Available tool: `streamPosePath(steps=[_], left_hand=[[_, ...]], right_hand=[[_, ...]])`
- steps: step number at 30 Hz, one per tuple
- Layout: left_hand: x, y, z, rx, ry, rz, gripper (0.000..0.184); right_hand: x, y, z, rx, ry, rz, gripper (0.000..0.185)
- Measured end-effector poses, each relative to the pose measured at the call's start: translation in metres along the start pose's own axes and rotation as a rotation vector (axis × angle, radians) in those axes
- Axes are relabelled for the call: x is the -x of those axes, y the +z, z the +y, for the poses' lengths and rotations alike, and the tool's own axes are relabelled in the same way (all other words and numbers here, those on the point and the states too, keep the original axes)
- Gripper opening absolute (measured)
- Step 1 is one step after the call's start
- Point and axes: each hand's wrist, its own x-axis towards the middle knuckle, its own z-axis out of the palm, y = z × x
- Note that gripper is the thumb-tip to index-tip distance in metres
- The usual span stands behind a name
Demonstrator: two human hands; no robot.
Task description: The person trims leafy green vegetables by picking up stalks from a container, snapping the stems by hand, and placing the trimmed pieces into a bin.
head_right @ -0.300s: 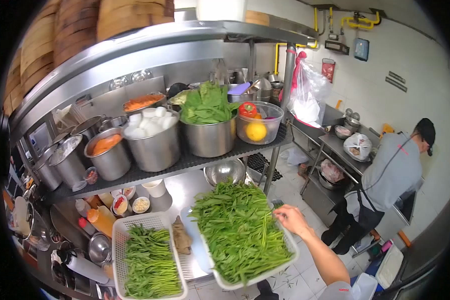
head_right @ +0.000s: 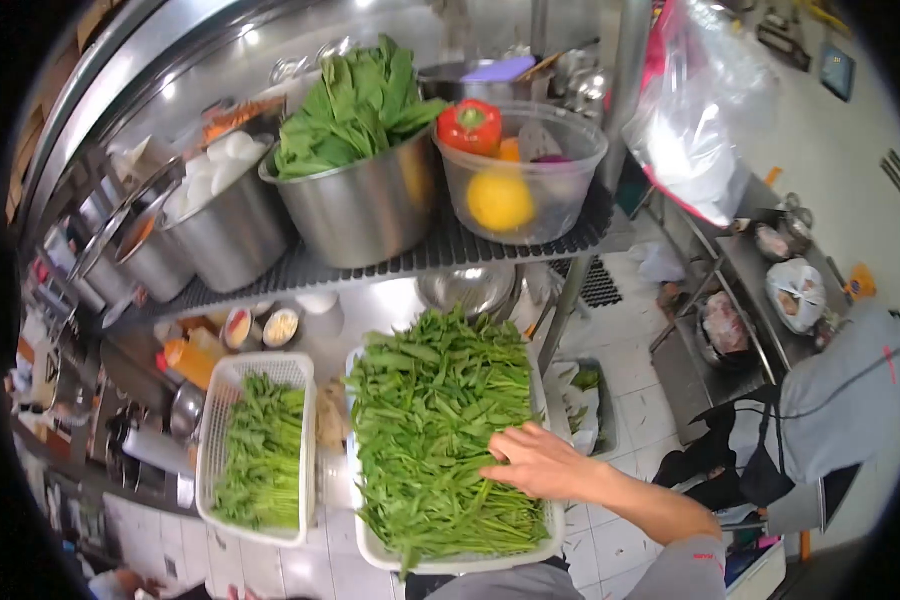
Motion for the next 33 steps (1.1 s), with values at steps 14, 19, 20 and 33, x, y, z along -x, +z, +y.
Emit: streamPosePath(steps=[14,19,20,33], left_hand=[[0.153,-0.003,0.326,0.773,1.121,-0.622,0.016],[0.165,0.009,0.362,0.261,1.189,-0.790,0.021],[0.164,0.018,0.356,0.128,1.132,-0.909,0.022],[0.158,0.049,0.299,0.424,0.765,-0.859,0.021]], right_hand=[[-0.057,-0.075,-0.008,0.170,-0.419,0.253,0.009],[-0.062,-0.069,-0.026,0.206,-0.478,0.255,0.010],[-0.059,-0.070,-0.027,0.187,-0.452,0.287,0.016],[-0.025,-0.061,0.019,-0.567,-0.016,0.255,0.041]])
